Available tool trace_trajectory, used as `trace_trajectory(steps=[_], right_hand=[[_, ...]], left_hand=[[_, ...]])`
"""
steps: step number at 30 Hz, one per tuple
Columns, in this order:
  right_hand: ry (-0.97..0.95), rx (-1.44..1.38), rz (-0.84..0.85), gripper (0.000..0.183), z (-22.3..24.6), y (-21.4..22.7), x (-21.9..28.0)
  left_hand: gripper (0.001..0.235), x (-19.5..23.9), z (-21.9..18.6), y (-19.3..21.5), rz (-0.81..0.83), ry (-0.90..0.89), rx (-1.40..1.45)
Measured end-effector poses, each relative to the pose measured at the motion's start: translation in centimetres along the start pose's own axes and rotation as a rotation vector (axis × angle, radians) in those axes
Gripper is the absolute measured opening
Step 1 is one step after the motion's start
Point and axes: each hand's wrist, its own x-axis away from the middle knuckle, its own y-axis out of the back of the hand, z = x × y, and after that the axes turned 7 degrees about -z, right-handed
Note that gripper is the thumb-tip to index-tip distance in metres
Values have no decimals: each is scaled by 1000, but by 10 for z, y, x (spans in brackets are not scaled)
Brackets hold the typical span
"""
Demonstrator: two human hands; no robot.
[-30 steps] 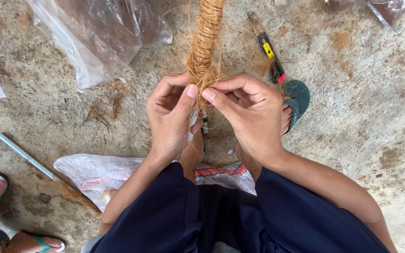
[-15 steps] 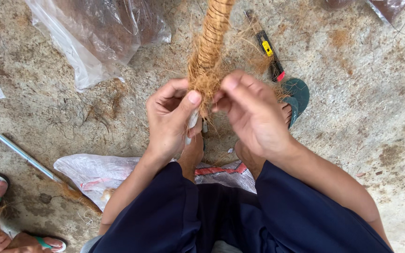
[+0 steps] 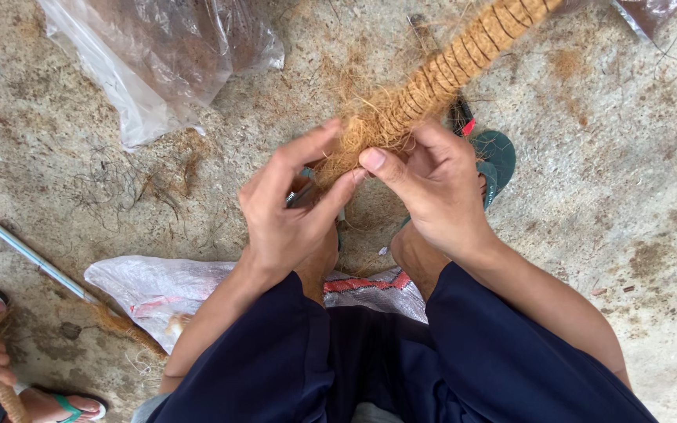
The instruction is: The person wraps a long wooden broom handle with natural fiber using a white plastic tube to guide the wrapping. They use a utility knife to trim excess fibers and scissors to cut the binding string, then continue wrapping and trimming along the handle.
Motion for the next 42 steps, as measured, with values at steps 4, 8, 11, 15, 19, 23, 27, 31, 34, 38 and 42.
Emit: trace_trajectory(steps=[4, 8, 11, 15, 19, 23, 27, 31, 34, 38, 42], right_hand=[[-12, -2, 12, 27, -2, 3, 2], [-14, -46, 7, 28, -5, 4, 4], [-52, 90, 30, 26, 1, 2, -3], [68, -89, -296, 46, 35, 8, -14], [225, 30, -98, 28, 88, 34, 12], [166, 149, 100, 25, 109, 53, 56], [33, 199, 228, 22, 103, 56, 74], [-60, 219, 325, 20, 87, 54, 74], [-151, 255, 350, 19, 77, 57, 72], [-288, 406, 395, 18, 21, 60, 21], [-235, 880, 471, 21, -97, 36, -19]], left_hand=[[32, -6, 1, -2, 1, -182, -51], [31, -7, 2, -2, 20, -210, -67], [29, -8, 5, 2, 4, -202, -125], [22, -19, 27, 28, -165, -120, -262], [15, -20, 57, 63, -293, -59, 4], [15, -15, 69, 68, -297, -44, 143], [10, -7, 62, 57, -335, 43, 106], [8, -8, 55, 58, -352, 94, 52], [9, -6, 58, 54, -329, 153, 52], [11, -5, 62, 60, -314, 97, 123], [12, -5, 60, 58, -331, 98, 249]])
